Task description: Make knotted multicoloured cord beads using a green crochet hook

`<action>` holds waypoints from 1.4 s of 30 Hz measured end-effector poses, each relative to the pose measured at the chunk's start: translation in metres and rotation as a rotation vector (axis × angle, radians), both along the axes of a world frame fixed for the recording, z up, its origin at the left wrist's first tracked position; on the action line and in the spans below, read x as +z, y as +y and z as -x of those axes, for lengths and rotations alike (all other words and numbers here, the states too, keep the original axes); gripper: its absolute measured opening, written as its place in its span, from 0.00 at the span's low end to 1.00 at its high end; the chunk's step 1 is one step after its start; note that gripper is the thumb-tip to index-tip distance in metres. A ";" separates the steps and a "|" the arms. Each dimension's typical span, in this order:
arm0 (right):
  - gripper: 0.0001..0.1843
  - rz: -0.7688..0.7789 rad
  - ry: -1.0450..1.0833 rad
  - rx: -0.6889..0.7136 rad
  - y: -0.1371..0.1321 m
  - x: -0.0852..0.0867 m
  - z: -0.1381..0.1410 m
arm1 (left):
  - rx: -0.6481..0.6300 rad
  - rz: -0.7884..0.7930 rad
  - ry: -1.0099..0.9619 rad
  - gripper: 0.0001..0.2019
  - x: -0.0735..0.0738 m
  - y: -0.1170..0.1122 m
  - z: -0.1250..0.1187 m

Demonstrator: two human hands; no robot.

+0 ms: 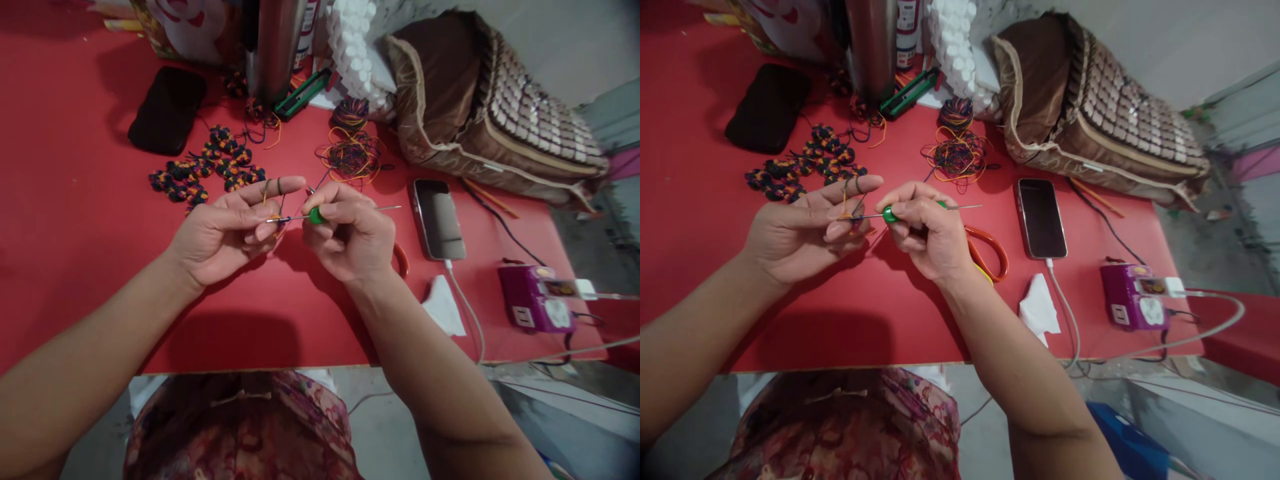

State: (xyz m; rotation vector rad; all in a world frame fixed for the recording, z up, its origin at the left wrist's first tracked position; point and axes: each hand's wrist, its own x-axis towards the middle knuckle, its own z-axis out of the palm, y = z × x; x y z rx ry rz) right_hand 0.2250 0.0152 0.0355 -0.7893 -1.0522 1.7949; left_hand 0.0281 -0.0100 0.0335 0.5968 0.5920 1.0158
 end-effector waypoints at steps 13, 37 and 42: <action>0.10 -0.115 0.043 -0.207 -0.021 -0.003 0.022 | 0.283 -0.179 0.058 0.15 -0.005 -0.001 -0.008; 0.11 -0.902 -0.564 -0.375 -0.036 -0.032 0.025 | 0.323 0.134 -0.063 0.15 0.016 -0.008 -0.021; 0.11 -0.891 -0.542 -0.389 -0.038 -0.023 0.021 | 0.261 0.217 -0.098 0.17 0.026 -0.005 -0.014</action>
